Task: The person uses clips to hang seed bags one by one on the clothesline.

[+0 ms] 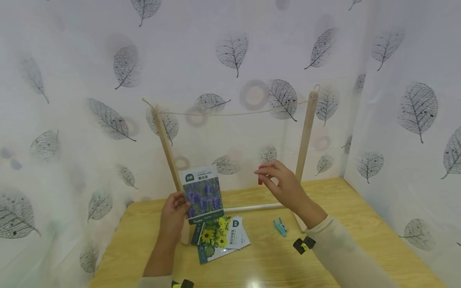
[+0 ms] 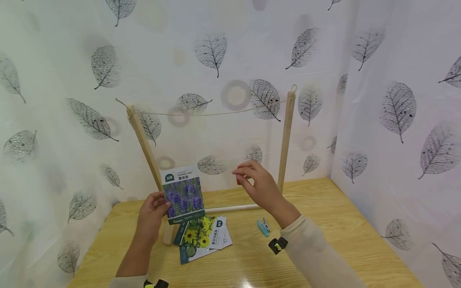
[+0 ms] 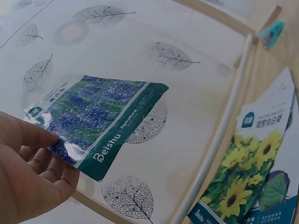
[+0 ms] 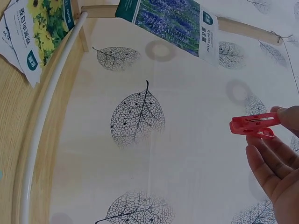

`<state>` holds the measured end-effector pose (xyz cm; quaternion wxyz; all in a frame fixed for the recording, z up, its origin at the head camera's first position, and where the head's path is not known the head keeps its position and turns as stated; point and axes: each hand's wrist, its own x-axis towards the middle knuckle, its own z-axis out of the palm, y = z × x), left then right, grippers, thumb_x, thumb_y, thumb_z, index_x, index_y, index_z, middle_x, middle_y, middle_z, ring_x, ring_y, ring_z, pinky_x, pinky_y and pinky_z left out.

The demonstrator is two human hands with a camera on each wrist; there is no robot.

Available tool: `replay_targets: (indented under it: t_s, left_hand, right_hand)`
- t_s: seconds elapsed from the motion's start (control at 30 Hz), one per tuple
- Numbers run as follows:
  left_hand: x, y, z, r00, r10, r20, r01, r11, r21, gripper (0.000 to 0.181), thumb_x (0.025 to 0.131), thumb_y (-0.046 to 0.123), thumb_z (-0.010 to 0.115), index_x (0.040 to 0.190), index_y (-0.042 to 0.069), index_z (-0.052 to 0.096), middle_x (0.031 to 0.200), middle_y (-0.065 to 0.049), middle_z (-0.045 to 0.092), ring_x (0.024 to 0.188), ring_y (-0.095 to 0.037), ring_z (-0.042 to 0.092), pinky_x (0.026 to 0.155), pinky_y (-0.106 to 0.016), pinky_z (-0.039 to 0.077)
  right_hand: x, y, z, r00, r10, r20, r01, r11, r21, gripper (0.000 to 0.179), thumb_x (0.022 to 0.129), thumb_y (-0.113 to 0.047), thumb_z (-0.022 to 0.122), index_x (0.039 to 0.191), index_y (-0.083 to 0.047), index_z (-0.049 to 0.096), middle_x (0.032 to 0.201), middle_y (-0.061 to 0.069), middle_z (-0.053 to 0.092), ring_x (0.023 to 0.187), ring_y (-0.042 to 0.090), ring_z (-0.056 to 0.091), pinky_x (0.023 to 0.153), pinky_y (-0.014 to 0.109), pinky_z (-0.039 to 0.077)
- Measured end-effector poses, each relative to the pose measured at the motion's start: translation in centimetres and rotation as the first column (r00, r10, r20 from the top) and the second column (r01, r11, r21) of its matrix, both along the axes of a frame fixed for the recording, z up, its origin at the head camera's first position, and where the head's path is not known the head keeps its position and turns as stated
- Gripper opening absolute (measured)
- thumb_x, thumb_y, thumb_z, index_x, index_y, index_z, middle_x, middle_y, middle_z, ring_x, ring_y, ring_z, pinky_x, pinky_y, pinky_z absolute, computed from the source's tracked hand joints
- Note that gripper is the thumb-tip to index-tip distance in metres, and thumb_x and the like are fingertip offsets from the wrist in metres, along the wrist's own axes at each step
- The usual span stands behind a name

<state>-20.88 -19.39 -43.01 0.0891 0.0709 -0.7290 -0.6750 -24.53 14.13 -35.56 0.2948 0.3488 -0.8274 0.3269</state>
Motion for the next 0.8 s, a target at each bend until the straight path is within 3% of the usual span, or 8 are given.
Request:
replay_targets:
  t_s: [0.27,0.57,0.8]
  left_hand:
    - [0.4,-0.5,0.4,1.0,-0.021,-0.013,0.022,0.999,0.028,0.035,0.098,0.007,0.052,0.132,0.007,0.045,0.123,-0.009,0.053,0.106,-0.01,0.055,0.086,-0.019,0.051]
    - [0.3,-0.4,0.2,1.0,-0.006,-0.024,0.007,0.999,0.039,0.033,0.096,0.008,0.053,0.129,0.007,0.047,0.118,-0.006,0.053,0.104,-0.011,0.055,0.083,-0.019,0.052]
    - [0.4,-0.2,0.2,0.999,-0.002,-0.037,0.004,0.999,0.044,0.032,0.095,0.005,0.054,0.126,0.007,0.048,0.117,-0.007,0.056,0.103,-0.011,0.057,0.086,-0.019,0.053]
  right_hand:
    - [-0.3,-0.3,0.9,0.998,0.033,0.059,-0.032,0.999,-0.022,0.02,0.093,-0.017,0.065,0.113,-0.016,0.07,0.119,-0.001,0.062,0.108,0.013,0.06,0.089,0.033,0.053]
    - [-0.4,-0.9,2.2,0.996,0.094,-0.002,-0.094,0.994,-0.056,0.02,0.089,-0.01,0.069,0.109,-0.014,0.07,0.113,0.002,0.063,0.094,0.012,0.062,0.08,0.034,0.056]
    - [-0.5,-1.1,3.7,0.992,0.127,-0.023,-0.128,0.99,-0.051,0.018,0.088,-0.009,0.07,0.105,-0.016,0.071,0.109,-0.001,0.062,0.093,0.008,0.06,0.076,0.027,0.056]
